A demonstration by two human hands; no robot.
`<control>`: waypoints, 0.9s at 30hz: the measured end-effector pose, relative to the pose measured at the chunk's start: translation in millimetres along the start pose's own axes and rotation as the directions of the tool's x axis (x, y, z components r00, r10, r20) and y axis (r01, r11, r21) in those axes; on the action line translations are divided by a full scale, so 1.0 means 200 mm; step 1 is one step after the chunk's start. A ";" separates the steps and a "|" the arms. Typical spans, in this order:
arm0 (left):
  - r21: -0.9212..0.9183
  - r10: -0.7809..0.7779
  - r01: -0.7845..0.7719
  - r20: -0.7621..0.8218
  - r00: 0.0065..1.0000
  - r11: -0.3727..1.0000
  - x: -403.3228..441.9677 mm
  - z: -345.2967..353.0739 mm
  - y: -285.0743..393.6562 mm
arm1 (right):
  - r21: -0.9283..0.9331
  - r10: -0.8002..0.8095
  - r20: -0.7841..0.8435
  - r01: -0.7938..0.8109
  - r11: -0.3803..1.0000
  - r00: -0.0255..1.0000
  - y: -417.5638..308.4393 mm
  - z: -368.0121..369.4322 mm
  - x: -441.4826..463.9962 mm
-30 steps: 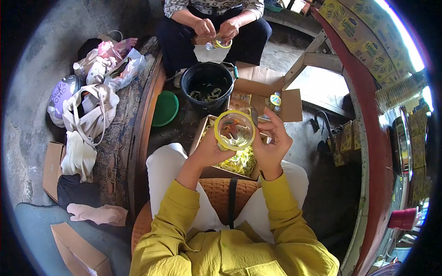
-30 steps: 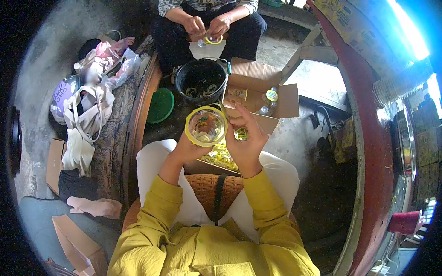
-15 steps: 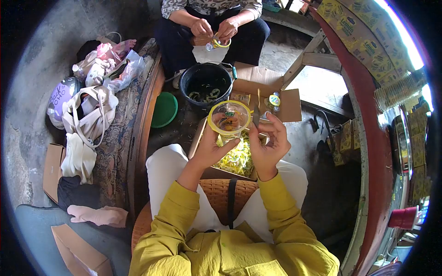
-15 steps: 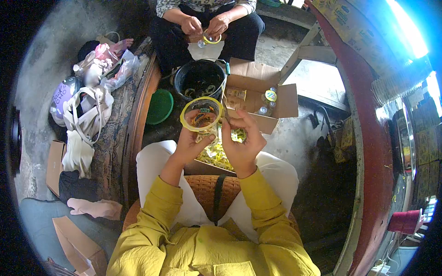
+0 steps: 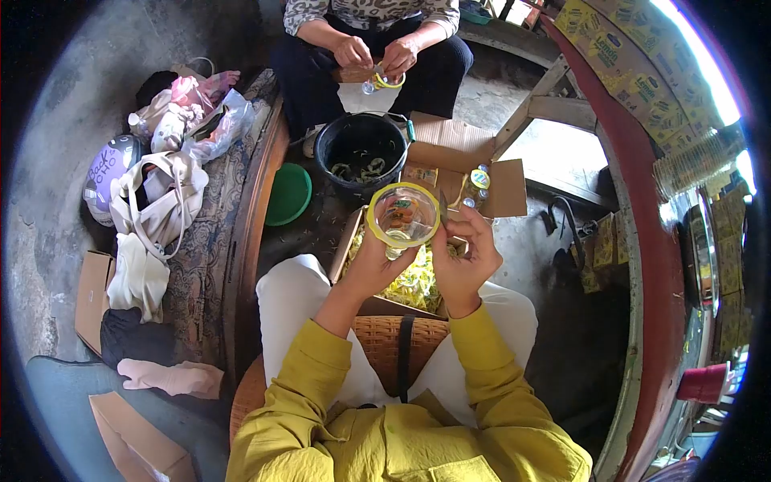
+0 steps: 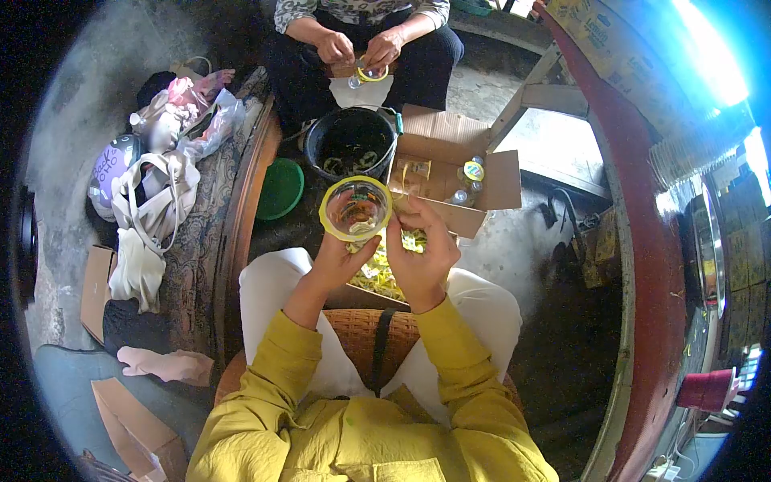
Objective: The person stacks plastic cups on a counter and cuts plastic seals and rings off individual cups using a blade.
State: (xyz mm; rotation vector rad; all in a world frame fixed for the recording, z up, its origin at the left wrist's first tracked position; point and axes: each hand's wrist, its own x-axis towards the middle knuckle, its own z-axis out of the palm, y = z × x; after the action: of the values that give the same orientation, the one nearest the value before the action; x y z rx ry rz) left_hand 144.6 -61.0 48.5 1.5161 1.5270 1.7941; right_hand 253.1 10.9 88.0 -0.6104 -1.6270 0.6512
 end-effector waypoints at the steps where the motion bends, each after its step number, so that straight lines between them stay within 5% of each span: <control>1: 0.023 -0.003 0.003 0.009 1.000 1.000 0.00 0.00 0.01 | -0.010 -0.010 -0.004 0.010 1.000 1.000 0.00 0.00 0.00; 27: -0.195 -0.026 0.046 0.105 0.994 0.980 0.00 -0.04 0.05 | 0.136 0.092 0.169 -0.116 0.984 0.981 0.01 -0.04 0.02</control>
State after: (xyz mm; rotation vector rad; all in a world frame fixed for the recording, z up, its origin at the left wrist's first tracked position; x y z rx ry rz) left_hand 140.6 -68.3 58.3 1.4506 1.2790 1.7612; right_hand 260.6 15.6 91.2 -0.5501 -1.6888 0.9085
